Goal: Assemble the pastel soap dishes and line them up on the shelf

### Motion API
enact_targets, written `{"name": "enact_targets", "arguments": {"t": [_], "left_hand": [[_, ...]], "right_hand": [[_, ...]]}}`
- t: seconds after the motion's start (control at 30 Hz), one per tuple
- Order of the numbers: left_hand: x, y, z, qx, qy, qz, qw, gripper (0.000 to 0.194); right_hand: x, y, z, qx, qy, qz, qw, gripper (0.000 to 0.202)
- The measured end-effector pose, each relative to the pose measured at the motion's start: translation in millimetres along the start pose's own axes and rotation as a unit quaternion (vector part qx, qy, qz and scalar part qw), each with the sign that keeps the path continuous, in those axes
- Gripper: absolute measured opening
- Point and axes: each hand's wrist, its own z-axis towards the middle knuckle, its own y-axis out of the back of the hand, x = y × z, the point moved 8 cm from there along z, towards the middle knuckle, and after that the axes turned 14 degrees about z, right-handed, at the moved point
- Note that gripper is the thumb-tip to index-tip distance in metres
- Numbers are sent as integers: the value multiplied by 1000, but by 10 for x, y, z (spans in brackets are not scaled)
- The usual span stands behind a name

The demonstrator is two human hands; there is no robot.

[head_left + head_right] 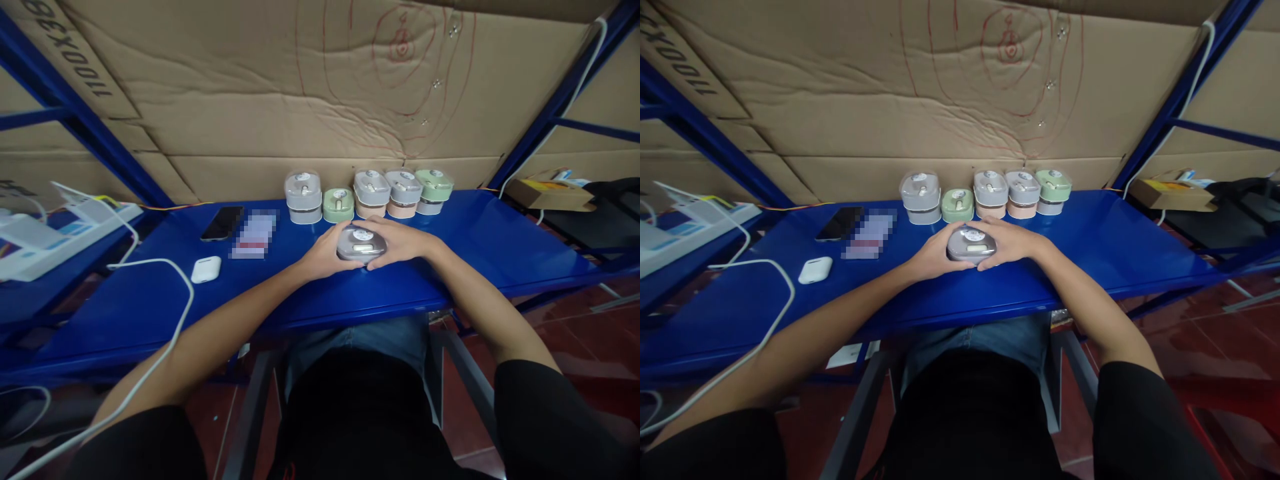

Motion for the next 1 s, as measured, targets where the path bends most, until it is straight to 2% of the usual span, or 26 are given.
{"name": "enact_targets", "arguments": {"t": [0.07,0.17,0.33,0.43,0.53,0.6,0.67,0.77,0.83,0.9,1.0], "left_hand": [[42,65,16,4,-19,13,1000,107],[167,181,27,26,-24,36,999,106],[315,315,22,62,-32,21,997,111],[323,348,24,61,-44,7,997,112],[297,380,32,33,-51,-3,998,113],[284,436,42,-17,-48,-9,999,109],[300,553,47,-104,-34,-20,994,96],[346,792,-3,-269,-15,-28,963,69],[367,918,-58,-354,-8,-15,935,54],[390,989,-103,-402,11,4,916,43],[388,1001,-134,-413,46,38,909,33]], "right_hand": [[-55,39,-36,-2,2,6,1000,119],[-102,44,-38,-21,9,8,1000,111],[-90,-132,52,-45,17,-3,999,111],[-83,-193,76,-60,2,-23,998,111],[-21,-155,59,-94,3,-47,994,108],[45,-88,39,-130,8,-68,989,104],[81,18,32,-180,-12,-92,979,102],[87,232,96,-275,-79,-134,949,102],[110,363,224,-324,-115,-159,926,102],[149,464,392,-354,-136,-175,909,100],[199,530,544,-366,-158,-172,901,98]]}}
